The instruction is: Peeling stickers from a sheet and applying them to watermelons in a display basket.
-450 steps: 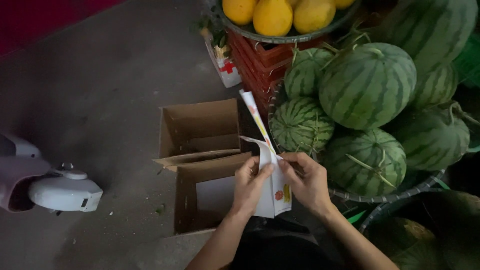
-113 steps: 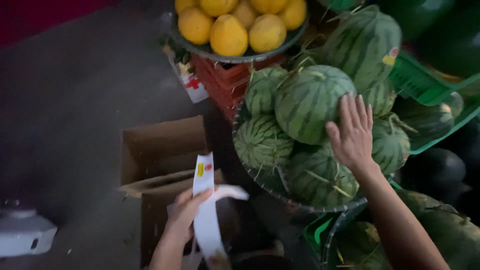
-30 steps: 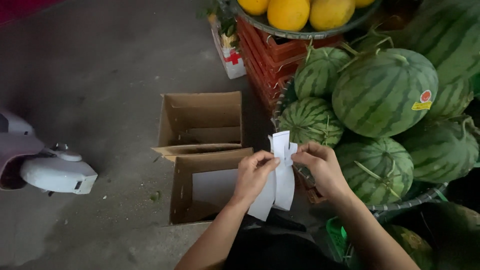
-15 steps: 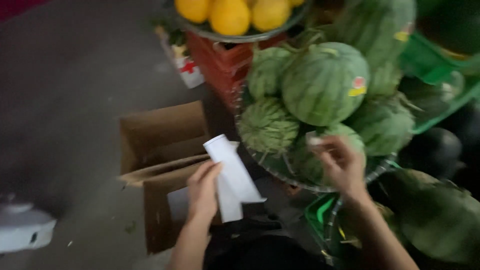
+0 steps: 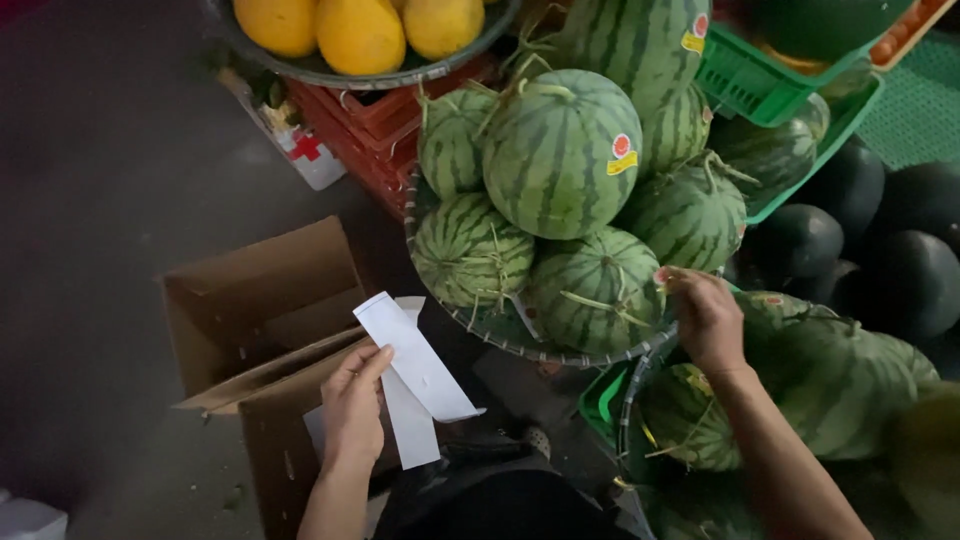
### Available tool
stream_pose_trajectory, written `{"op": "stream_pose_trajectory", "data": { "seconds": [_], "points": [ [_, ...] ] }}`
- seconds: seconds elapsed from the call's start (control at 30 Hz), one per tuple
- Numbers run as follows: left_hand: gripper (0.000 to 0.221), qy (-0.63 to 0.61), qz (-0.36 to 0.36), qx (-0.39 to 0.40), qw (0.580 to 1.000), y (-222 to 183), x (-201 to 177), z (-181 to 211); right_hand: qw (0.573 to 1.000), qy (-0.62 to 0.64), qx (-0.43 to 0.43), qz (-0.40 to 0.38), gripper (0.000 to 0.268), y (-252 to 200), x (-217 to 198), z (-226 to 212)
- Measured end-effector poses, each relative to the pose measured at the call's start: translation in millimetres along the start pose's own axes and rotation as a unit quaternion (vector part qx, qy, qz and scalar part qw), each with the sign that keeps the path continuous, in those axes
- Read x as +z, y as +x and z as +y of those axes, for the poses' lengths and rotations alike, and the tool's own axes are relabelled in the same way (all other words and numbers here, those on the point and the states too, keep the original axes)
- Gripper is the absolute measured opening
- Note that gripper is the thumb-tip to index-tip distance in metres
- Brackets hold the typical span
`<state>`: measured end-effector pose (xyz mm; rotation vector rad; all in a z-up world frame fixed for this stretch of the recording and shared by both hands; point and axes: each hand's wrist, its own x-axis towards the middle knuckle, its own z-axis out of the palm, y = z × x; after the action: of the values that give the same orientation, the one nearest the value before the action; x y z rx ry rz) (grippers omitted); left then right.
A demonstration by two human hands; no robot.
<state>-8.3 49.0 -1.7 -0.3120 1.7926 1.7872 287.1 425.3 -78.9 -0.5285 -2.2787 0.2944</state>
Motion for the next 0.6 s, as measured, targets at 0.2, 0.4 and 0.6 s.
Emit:
{"op": "stream_pose_trajectory", "data": {
  "seconds": [0.2, 0.4, 0.6],
  "points": [
    [0.010, 0.005, 0.014, -0.006, 1.000, 4.0, 1.2, -8.6, 0.995, -0.057, -0.040, -0.074, 0.018, -27.4, 9.6, 0.7],
    [0.010, -0.060, -0.003, -0.010, 0.998, 8.6, 7.5, -10.6, 0.976, -0.019, 0.086, -0.201, 0.072, -17.3, 17.0, -37.2],
    [0.014, -0.172, -0.038, 0.020, 0.984, 45.5, 7.2, -40.9, 0.933, 0.101, 0.258, -0.229, 0.081, -13.2, 12.6, -52.7]
  ]
}}
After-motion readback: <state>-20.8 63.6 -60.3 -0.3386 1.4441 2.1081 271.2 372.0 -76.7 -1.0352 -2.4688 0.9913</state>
